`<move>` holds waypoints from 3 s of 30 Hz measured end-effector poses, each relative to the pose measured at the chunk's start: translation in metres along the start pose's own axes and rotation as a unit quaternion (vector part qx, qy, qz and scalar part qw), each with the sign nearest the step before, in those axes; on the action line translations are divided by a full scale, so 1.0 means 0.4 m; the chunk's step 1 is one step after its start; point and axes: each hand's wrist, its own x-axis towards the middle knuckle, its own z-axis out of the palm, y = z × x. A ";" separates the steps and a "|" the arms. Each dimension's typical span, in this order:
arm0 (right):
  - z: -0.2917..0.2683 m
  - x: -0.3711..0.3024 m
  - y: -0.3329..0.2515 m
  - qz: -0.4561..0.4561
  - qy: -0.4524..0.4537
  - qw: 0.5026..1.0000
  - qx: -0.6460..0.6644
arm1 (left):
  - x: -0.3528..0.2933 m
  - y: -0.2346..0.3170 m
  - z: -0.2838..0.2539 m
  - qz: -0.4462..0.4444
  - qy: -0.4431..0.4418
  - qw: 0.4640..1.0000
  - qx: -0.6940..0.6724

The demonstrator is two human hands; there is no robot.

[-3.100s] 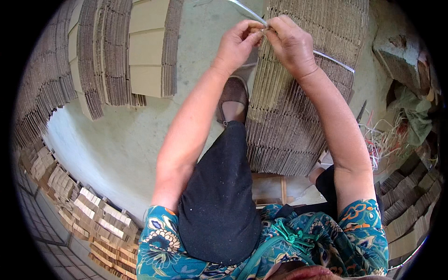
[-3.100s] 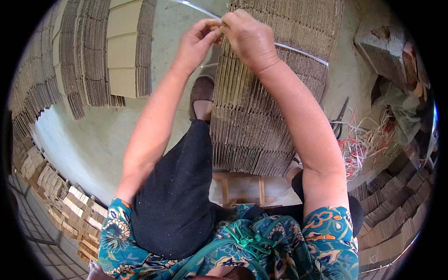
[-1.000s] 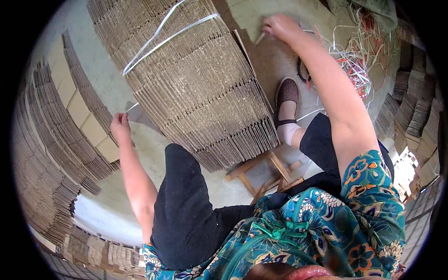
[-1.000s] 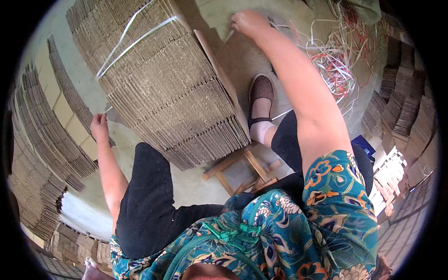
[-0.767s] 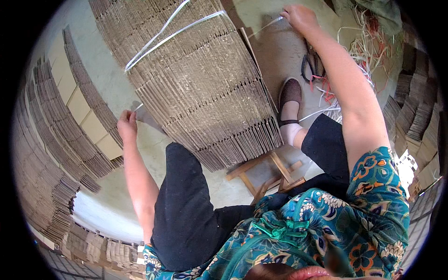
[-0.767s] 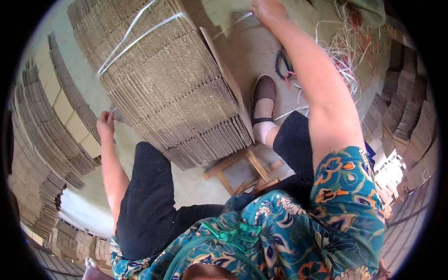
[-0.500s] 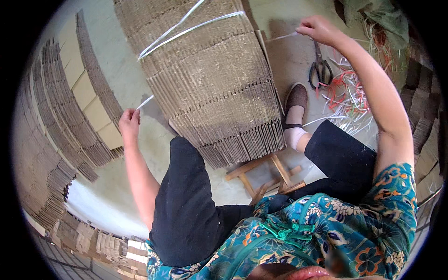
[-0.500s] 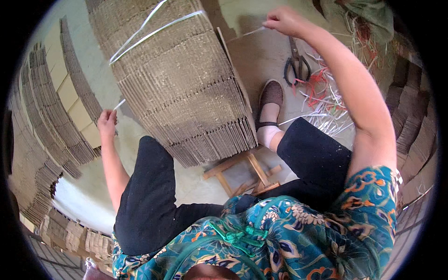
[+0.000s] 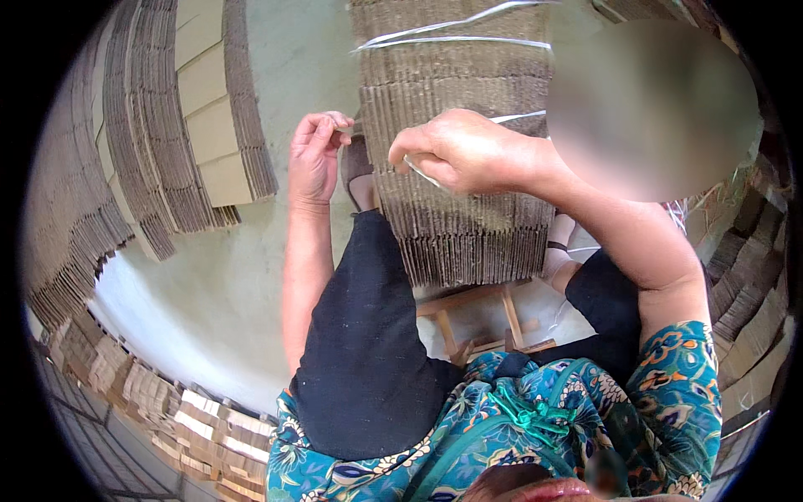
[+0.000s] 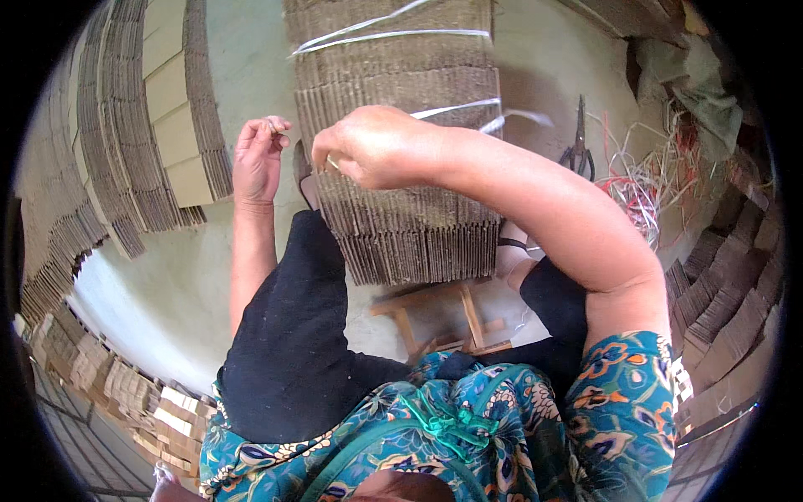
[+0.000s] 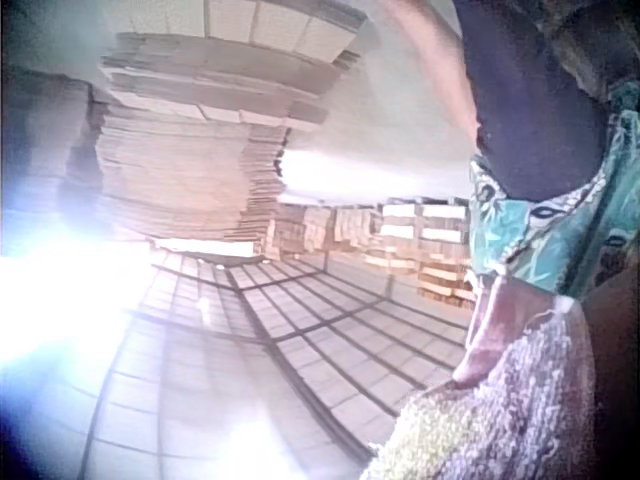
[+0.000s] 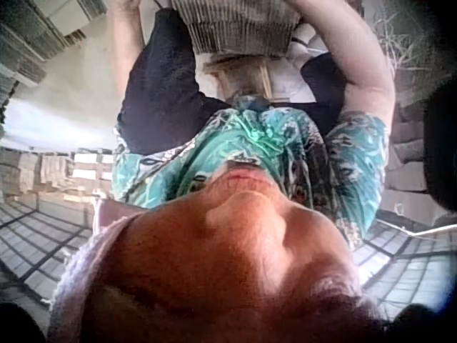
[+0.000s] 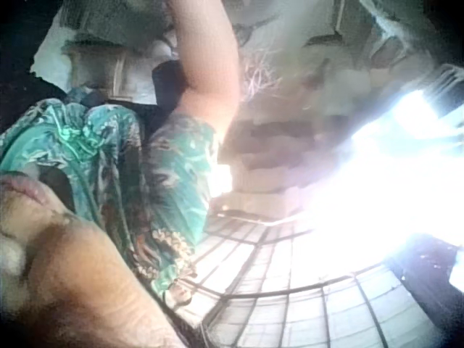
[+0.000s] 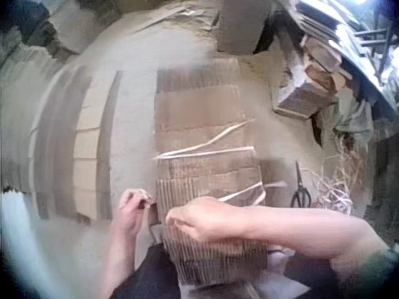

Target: The person gathers stacks of flat cardboard pieces, aligns them, and secures them into bundles using white plastic straps. The person uses scissors to cut the straps after tying them around the stacks.

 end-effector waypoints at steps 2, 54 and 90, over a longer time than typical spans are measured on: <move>0.033 0.021 0.023 0.032 0.005 0.999 -0.034 | -0.017 0.011 -0.017 0.031 -0.001 0.999 -0.017; 0.026 0.075 0.037 0.034 0.140 0.949 -0.281 | -0.023 -0.059 0.005 0.047 0.103 0.923 0.368; 0.059 0.142 0.058 0.052 0.289 0.954 -0.063 | 0.036 -0.125 0.053 0.148 0.036 0.868 0.472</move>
